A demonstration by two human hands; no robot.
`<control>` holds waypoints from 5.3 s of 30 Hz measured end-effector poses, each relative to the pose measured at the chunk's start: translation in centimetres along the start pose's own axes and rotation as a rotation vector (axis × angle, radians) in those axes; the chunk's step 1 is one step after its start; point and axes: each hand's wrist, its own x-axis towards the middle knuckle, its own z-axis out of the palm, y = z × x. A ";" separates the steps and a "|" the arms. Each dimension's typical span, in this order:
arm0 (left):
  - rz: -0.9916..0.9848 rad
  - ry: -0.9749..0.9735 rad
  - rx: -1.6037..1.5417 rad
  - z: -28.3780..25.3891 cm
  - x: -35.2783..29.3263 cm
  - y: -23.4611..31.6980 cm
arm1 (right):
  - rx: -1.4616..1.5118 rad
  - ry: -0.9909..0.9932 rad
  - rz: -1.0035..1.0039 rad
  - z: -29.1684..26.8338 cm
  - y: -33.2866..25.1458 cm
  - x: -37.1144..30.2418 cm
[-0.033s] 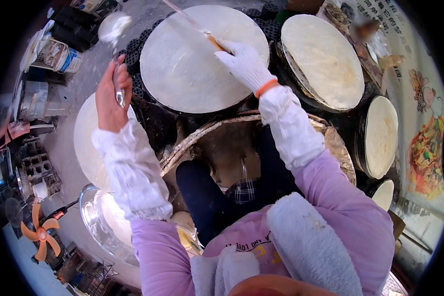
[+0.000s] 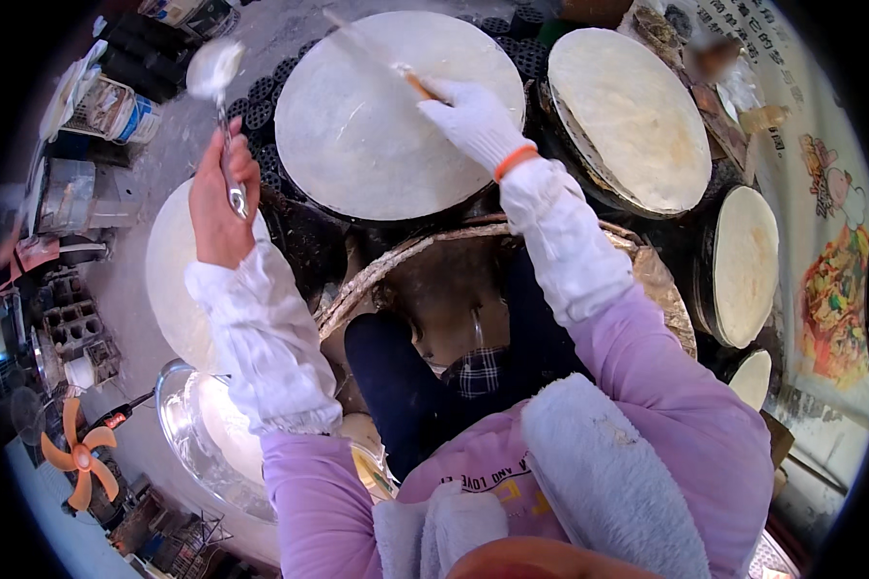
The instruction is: The person scoops batter from a large metal bowl and pours it onto multiple hot griddles. They use a wooden spreader to distribute the batter into thin, round crepes. The person repeatedly flips the crepes and removes the cooked ones from the pans.
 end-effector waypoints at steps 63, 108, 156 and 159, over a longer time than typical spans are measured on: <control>0.261 0.454 -0.267 2.0 -44.0 -4.9 | 0.394 0.196 0.526 -2.8 8.7 -39.4; 0.297 0.539 -0.213 -0.8 -43.3 -3.4 | 0.104 0.144 0.080 -6.2 -2.5 -23.7; 0.197 0.442 -0.253 1.0 -41.4 -4.4 | 0.357 -0.312 0.294 1.0 -0.9 -32.7; 0.185 0.471 -0.219 0.9 -42.8 -4.2 | 0.339 -0.274 0.231 1.0 -0.3 -35.2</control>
